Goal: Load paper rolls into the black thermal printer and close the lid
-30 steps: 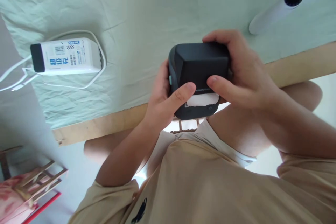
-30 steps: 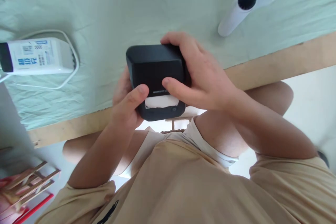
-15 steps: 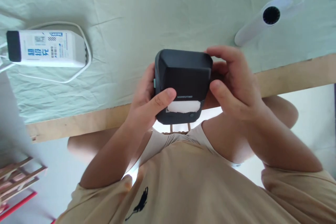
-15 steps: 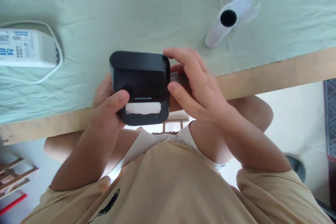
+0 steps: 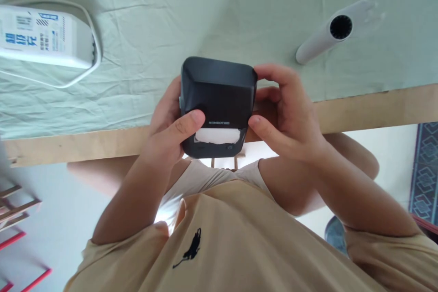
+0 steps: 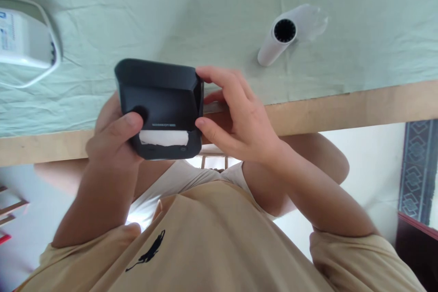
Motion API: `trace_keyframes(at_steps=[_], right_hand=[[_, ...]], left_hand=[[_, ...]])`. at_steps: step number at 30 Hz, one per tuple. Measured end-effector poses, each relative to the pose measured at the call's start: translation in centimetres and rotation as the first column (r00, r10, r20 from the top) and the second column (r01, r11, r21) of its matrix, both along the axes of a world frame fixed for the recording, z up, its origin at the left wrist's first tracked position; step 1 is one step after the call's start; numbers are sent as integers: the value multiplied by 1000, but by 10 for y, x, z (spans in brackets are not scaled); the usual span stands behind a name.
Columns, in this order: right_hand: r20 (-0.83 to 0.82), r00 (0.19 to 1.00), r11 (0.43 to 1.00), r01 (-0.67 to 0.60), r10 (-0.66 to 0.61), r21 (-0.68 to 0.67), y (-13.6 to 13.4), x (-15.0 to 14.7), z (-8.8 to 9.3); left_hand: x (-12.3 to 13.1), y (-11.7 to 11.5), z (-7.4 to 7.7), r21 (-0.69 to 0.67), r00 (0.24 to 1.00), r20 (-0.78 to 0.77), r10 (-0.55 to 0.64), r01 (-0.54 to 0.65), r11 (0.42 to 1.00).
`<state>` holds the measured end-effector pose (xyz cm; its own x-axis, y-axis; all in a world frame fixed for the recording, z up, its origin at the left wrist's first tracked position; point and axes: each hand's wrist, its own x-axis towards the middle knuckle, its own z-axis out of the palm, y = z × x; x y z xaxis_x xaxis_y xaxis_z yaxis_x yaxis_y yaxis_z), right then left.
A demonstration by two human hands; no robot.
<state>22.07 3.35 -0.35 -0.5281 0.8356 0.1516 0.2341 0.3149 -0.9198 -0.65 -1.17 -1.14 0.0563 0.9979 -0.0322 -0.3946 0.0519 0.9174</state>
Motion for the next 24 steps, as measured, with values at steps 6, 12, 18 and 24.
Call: trace_keyframes(at_steps=[6, 12, 18, 24], right_hand=[[-55, 998, 997, -9, 13, 71, 4, -1, 0], [-13, 999, 996, 46, -45, 77, 4, -6, 7], [-22, 997, 998, 69, -69, 13, -1, -6, 10], [-47, 995, 983, 90, -84, 162, 4, -12, 17]], left_hand=[[-1, 3, 3, 8, 999, -32, 7, -6, 1000], [5, 5, -1, 62, 999, 50, 18, -21, 998], [3, 4, 6, 4, 994, 99, -55, 55, 998], [8, 7, 12, -82, 981, 192, 19, -3, 997]])
